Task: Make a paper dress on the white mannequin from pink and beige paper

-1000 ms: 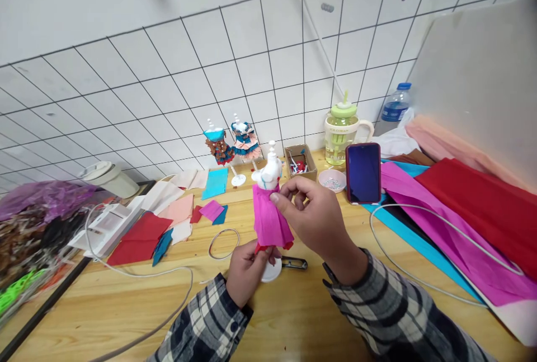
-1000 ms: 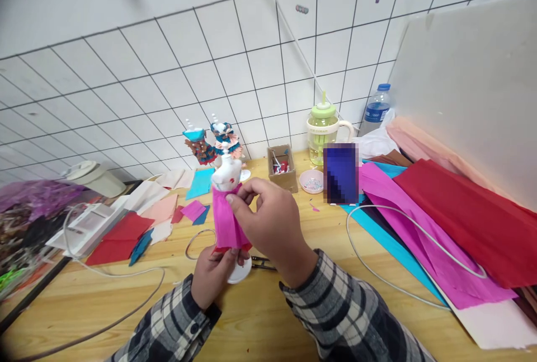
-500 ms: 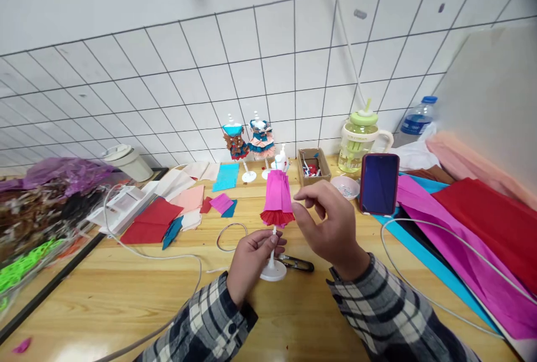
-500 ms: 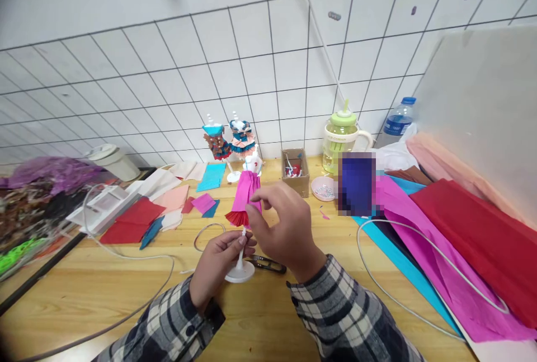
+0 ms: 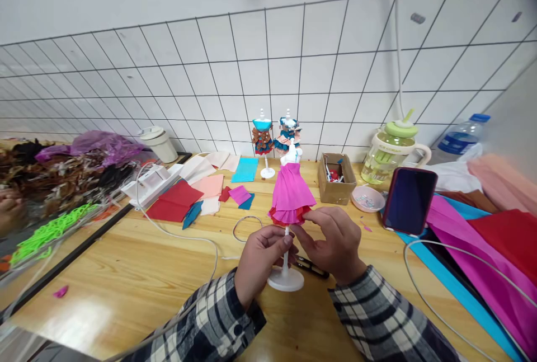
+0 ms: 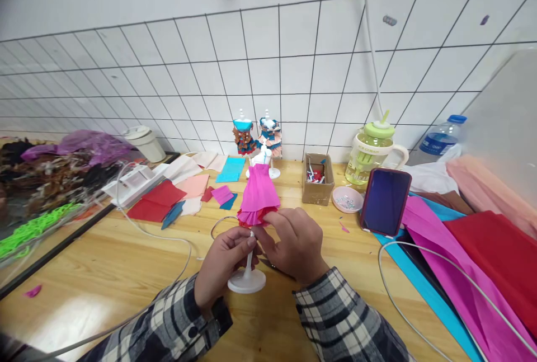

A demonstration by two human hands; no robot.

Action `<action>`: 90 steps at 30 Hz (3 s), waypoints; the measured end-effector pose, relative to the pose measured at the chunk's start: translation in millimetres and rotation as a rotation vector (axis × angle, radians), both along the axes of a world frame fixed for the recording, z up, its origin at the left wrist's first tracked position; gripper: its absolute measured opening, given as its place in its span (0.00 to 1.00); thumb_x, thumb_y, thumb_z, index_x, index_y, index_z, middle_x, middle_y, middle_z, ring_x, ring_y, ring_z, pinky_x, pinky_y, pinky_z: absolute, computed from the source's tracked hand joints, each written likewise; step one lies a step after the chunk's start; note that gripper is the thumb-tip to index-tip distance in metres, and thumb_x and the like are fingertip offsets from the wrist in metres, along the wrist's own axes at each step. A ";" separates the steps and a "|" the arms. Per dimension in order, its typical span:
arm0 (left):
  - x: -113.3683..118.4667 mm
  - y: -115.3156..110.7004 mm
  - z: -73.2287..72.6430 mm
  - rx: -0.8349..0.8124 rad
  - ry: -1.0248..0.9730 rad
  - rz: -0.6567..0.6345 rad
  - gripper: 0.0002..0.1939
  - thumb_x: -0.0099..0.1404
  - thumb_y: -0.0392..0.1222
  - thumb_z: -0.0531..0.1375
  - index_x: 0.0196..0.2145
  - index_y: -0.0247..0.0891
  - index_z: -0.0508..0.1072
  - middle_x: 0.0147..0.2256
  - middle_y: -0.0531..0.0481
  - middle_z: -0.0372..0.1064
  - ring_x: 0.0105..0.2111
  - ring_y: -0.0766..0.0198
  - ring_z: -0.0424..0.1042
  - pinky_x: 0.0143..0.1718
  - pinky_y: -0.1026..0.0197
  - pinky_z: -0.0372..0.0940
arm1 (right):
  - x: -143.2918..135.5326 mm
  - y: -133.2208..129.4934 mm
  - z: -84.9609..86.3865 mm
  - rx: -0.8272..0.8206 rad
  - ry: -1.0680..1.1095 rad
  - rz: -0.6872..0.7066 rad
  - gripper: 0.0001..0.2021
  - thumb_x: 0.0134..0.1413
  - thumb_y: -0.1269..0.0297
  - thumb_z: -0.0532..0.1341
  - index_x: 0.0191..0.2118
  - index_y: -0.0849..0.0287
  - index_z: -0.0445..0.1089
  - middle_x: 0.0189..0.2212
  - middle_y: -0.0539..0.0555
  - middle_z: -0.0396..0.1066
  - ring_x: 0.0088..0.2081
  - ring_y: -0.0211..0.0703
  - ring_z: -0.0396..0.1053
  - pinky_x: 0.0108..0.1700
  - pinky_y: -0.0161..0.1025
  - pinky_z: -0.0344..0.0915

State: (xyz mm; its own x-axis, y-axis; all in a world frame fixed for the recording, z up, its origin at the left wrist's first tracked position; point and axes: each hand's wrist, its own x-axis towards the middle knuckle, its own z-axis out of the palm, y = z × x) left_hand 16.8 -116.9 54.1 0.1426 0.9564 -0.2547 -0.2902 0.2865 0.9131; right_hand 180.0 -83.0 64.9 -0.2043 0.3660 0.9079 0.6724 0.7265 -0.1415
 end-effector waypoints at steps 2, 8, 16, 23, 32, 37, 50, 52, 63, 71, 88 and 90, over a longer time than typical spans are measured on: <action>-0.3 -0.7 -1.2 0.018 0.011 -0.023 0.22 0.49 0.53 0.70 0.32 0.34 0.70 0.22 0.52 0.73 0.19 0.68 0.70 0.20 0.68 0.61 | -3.2 -0.5 -0.2 -0.041 0.024 -0.002 0.14 0.50 0.65 0.67 0.41 0.57 0.66 0.31 0.54 0.75 0.33 0.44 0.71 0.35 0.39 0.65; -1.8 -0.9 -2.3 0.053 0.034 -0.064 0.22 0.51 0.54 0.69 0.32 0.34 0.71 0.22 0.51 0.73 0.19 0.69 0.69 0.20 0.69 0.60 | -5.1 0.3 -2.6 -0.040 -0.015 -0.054 0.14 0.51 0.63 0.66 0.44 0.57 0.69 0.34 0.55 0.74 0.35 0.45 0.70 0.36 0.40 0.65; -1.3 0.6 1.4 0.060 0.035 -0.060 0.22 0.50 0.54 0.70 0.31 0.34 0.70 0.22 0.51 0.72 0.19 0.68 0.69 0.20 0.68 0.62 | 5.8 5.3 -1.6 0.069 -0.157 -0.093 0.11 0.50 0.64 0.67 0.41 0.56 0.70 0.34 0.53 0.75 0.29 0.42 0.67 0.31 0.40 0.61; -1.5 4.0 0.8 0.084 0.072 -0.018 0.23 0.49 0.55 0.70 0.31 0.33 0.70 0.22 0.51 0.72 0.18 0.69 0.68 0.20 0.68 0.60 | 6.2 3.1 -3.4 0.118 -0.211 -0.055 0.14 0.51 0.63 0.66 0.45 0.54 0.71 0.31 0.52 0.73 0.28 0.41 0.66 0.29 0.40 0.58; -4.4 14.9 -10.9 0.170 0.214 0.079 0.22 0.46 0.52 0.72 0.27 0.33 0.70 0.22 0.54 0.69 0.20 0.70 0.68 0.23 0.68 0.62 | 8.4 -5.0 20.2 -0.039 0.145 -0.020 0.05 0.55 0.72 0.62 0.37 0.56 0.70 0.27 0.52 0.70 0.29 0.40 0.66 0.32 0.37 0.63; -0.7 12.2 -10.4 0.155 0.222 0.048 0.22 0.45 0.51 0.72 0.25 0.35 0.67 0.19 0.55 0.68 0.19 0.70 0.67 0.21 0.68 0.60 | 13.0 -4.0 35.4 -0.109 0.089 -0.047 0.04 0.55 0.71 0.63 0.37 0.57 0.71 0.28 0.51 0.71 0.30 0.40 0.68 0.34 0.37 0.63; -36.9 25.7 -4.0 0.096 0.584 -0.589 0.15 0.56 0.51 0.65 0.32 0.35 0.78 0.26 0.50 0.76 0.25 0.67 0.71 0.29 0.67 0.63 | 60.6 10.7 37.1 -0.343 -0.306 0.094 0.19 0.52 0.78 0.55 0.46 0.53 0.74 0.48 0.56 0.70 0.47 0.50 0.65 0.48 0.48 0.62; -54.0 35.7 -0.9 0.183 0.719 -0.713 0.13 0.58 0.49 0.64 0.30 0.35 0.80 0.27 0.50 0.77 0.28 0.65 0.72 0.33 0.67 0.64 | 65.5 8.7 21.7 -0.466 -0.293 0.149 0.21 0.50 0.78 0.55 0.49 0.55 0.71 0.48 0.56 0.71 0.49 0.51 0.65 0.51 0.50 0.61; -91.2 25.4 1.4 0.821 1.231 -0.745 0.10 0.67 0.43 0.58 0.37 0.43 0.80 0.31 0.49 0.78 0.31 0.64 0.73 0.36 0.64 0.61 | 64.0 -56.3 -43.0 -0.799 -0.051 0.267 0.12 0.64 0.62 0.56 0.50 0.55 0.69 0.45 0.56 0.73 0.47 0.45 0.69 0.49 0.47 0.66; -89.3 12.4 -10.7 0.870 1.236 -0.743 0.12 0.69 0.44 0.56 0.39 0.43 0.79 0.30 0.49 0.76 0.32 0.64 0.72 0.36 0.64 0.61 | 49.2 -58.8 -50.5 -0.732 -0.011 0.107 0.08 0.58 0.59 0.62 0.41 0.55 0.74 0.35 0.54 0.76 0.38 0.45 0.70 0.41 0.44 0.62; -89.9 13.2 -14.0 0.836 1.243 -0.730 0.12 0.68 0.46 0.57 0.38 0.44 0.80 0.30 0.49 0.77 0.32 0.64 0.74 0.37 0.64 0.64 | 48.9 -60.5 -56.6 -0.861 -0.094 0.098 0.03 0.51 0.63 0.66 0.33 0.53 0.73 0.46 0.53 0.71 0.46 0.48 0.68 0.49 0.50 0.58; -91.0 15.0 -13.8 0.794 1.258 -0.763 0.13 0.68 0.47 0.56 0.38 0.43 0.80 0.32 0.50 0.77 0.33 0.64 0.74 0.37 0.64 0.64 | 48.8 -58.1 -58.3 -0.904 -0.069 0.120 0.03 0.50 0.65 0.66 0.33 0.54 0.72 0.43 0.53 0.72 0.44 0.46 0.69 0.47 0.47 0.60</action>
